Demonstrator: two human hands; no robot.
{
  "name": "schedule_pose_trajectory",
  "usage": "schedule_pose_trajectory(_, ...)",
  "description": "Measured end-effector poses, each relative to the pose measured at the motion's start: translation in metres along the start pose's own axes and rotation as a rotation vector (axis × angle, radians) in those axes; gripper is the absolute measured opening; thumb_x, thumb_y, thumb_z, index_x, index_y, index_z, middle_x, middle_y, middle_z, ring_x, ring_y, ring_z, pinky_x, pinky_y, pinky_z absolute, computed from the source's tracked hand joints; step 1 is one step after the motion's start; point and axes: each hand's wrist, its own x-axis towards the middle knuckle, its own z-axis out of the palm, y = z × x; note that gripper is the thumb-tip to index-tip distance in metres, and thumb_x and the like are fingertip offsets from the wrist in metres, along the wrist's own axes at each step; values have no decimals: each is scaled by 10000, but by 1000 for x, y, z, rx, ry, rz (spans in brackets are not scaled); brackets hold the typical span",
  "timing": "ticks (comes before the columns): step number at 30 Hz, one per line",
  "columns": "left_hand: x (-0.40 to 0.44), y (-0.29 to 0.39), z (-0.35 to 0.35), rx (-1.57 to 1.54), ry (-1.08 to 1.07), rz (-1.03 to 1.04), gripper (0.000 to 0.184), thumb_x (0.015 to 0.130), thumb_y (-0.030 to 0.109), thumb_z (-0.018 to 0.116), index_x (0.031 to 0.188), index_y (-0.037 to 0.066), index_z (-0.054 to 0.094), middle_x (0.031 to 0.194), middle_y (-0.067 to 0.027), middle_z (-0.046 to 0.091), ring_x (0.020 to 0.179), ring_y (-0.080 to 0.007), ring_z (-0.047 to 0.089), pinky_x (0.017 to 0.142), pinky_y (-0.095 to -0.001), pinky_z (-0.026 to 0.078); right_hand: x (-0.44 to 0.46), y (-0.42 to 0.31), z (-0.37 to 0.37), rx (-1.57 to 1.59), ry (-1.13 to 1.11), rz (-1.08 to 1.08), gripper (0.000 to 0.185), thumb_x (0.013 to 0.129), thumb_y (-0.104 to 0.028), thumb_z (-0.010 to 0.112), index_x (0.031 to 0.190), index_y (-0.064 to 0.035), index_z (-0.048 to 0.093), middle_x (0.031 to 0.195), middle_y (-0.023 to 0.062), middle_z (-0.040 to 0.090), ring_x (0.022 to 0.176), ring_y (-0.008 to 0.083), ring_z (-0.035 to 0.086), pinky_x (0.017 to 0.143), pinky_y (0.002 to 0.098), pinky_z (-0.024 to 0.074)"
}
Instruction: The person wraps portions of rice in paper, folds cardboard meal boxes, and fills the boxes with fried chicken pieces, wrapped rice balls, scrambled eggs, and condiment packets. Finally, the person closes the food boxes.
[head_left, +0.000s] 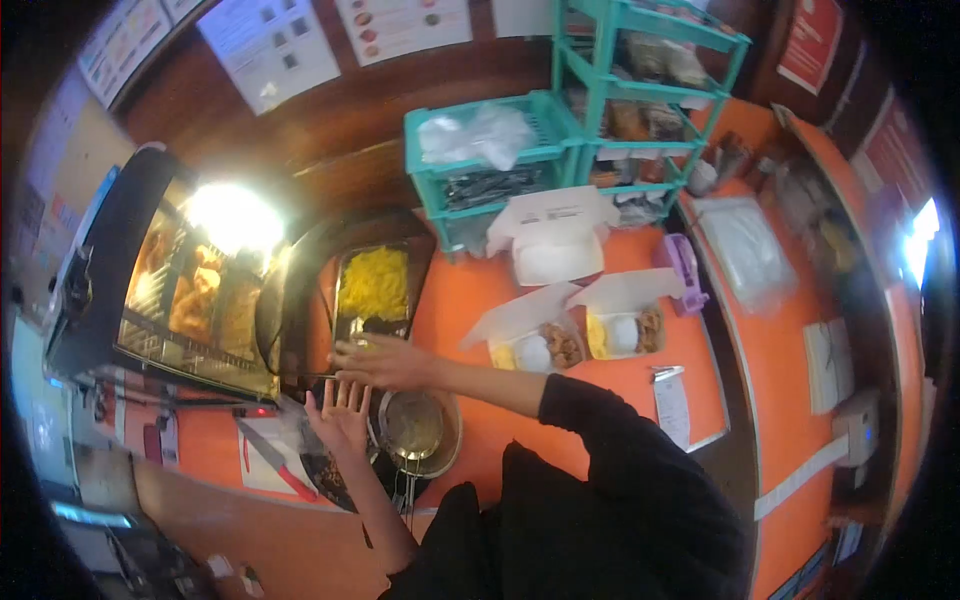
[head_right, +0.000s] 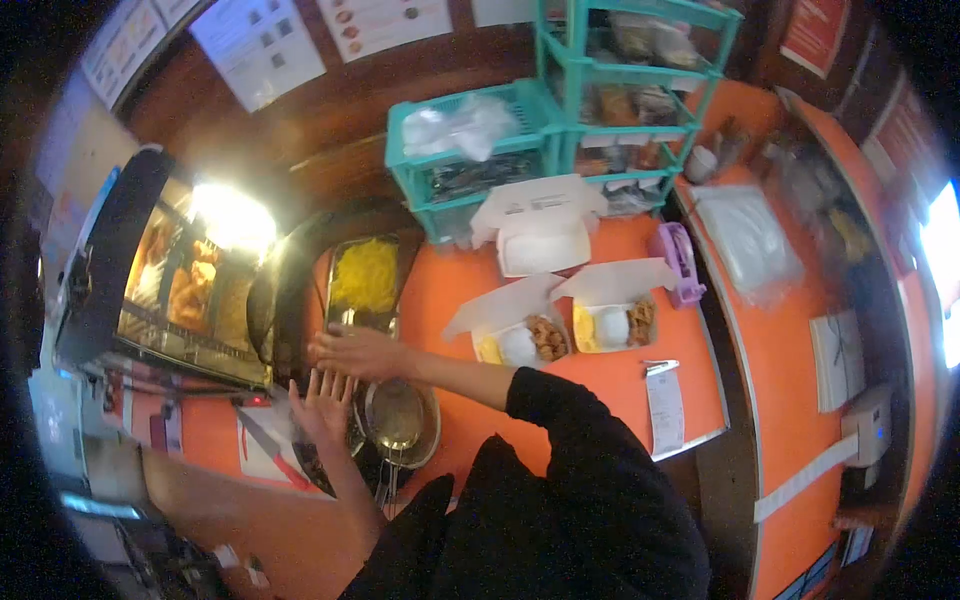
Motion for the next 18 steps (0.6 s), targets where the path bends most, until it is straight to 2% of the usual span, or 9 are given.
schedule_pose_trajectory(4,44,-1,-13,-270,27,-170,555,815,437,602,1138,18,437,1100,-150,505,1036,-300,498,960,-485,378,-12,-10,-26,40,-13,8,377,819,-212,552,1174,-88,578,1299,98,511,1248,251,448,1028,437,355)
schedule_pose_trajectory(6,61,-11,-21,-172,189,-92,539,781,400,629,1117,23,441,1087,-135,489,1028,-296,493,965,-493,367,-23,-3,-74,229,-34,402,319,811,-217,580,1103,-94,612,1128,94,602,1091,261,551,907,426,427)
schedule_pose_trajectory(7,66,-11,-21,-295,249,-124,489,776,352,627,1093,29,441,1082,-135,474,1022,-298,489,963,-503,366,-30,15,-102,72,-222,477,232,799,-208,600,994,-90,639,1005,74,640,918,270,601,796,412,453)
schedule_pose_trajectory(8,73,-12,-22,-289,245,-132,489,776,352,627,1093,29,441,1082,-135,474,1022,-298,489,963,-503,366,-58,32,-119,6,40,551,138,795,-189,596,873,-85,641,909,76,646,848,273,612,756,409,459)
schedule_pose_trajectory(10,79,-16,-15,-66,178,42,468,791,331,614,1092,24,429,1100,-132,446,1024,-293,475,952,-492,368,-108,74,-177,-296,219,759,102,782,-152,577,788,-53,599,796,110,621,794,297,602,706,446,462)
schedule_pose_trajectory(11,83,-16,-12,26,221,86,465,797,308,608,1104,13,420,1085,-133,442,1032,-286,464,945,-497,375,-147,96,-214,-108,220,994,116,773,-124,551,819,-28,598,807,144,626,782,330,607,688,458,472)
schedule_pose_trajectory(13,97,-15,-18,32,232,86,464,798,301,605,1110,12,420,1084,-131,440,1043,-286,459,942,-493,377,-233,146,-262,-449,30,1354,223,765,-206,541,879,-32,621,858,201,637,808,380,621,732,446,499)
schedule_pose_trajectory(14,108,-13,-25,37,242,91,463,799,295,602,1116,11,419,1084,-130,438,1054,-286,453,938,-490,378,-237,144,-306,-446,-198,1608,283,807,-261,554,942,-25,631,932,196,659,862,340,657,712,446,526)
schedule_pose_trajectory(18,124,-7,-36,16,301,33,391,781,327,608,1031,56,478,1009,-106,454,849,-238,443,777,-407,415,-364,215,-314,-554,-432,1657,340,811,-325,566,960,-30,648,1049,205,630,1003,359,611,874,463,469)
